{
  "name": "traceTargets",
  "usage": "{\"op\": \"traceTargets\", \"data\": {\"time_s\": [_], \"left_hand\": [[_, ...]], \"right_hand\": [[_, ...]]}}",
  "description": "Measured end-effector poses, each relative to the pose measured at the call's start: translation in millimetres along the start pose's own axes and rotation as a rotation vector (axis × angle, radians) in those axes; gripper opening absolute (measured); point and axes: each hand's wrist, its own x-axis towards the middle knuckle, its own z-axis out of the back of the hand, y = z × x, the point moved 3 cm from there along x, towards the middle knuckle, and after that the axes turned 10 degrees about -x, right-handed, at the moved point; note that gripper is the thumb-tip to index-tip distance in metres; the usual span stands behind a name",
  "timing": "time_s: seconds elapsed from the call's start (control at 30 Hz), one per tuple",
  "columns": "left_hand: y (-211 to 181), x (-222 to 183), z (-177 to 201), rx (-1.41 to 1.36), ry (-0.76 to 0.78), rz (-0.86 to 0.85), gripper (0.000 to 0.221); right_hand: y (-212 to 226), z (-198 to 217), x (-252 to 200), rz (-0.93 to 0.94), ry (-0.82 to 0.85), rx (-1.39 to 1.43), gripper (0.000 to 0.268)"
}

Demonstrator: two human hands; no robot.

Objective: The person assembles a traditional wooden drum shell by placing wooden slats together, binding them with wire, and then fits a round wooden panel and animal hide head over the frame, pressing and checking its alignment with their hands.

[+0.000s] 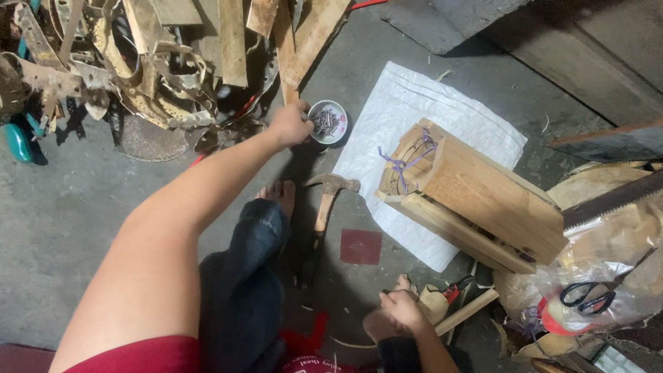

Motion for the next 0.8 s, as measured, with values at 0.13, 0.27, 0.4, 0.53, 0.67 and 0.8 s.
{"op": "traceTargets", "data": {"time_s": [0.13, 0.27, 0.4, 0.53, 0.67, 0.8], "left_hand": [[1.7, -3.9, -8.1, -0.130, 0.045, 0.051, 0.032], [17.3, 9.5, -14.3, -0.145, 0.048, 0.040, 0.032], [24.1, 7.6, -9.9, 0.111, -0.057, -0.039, 0.040], [3.3, -6.8, -12.5, 0.357, -0.132, -0.231, 0.021], [-20.1, -11.0, -36.8, 0.720, 0.001, -0.366, 0.017], [-6.1, 37.2, -67.3, 0.882, -0.078, -0.460, 0.036]], "right_hand": [[-7.2, -5.9, 4.2, -0.013, -0.042, 0.017, 0.054], [-8.4, -5.0, 3.6, -0.030, 0.001, -0.013, 0.060], [-8.5, -8.4, 5.7, 0.009, -0.060, -0.011, 0.061], [-9.9, -12.8, 8.2, -0.007, -0.007, 0.052, 0.057], [-2.5, -0.1, -2.1, -0.069, 0.051, 0.031, 0.060], [-17.0, -22.5, 17.1, 0.043, -0.052, -0.023, 0.065]]}}
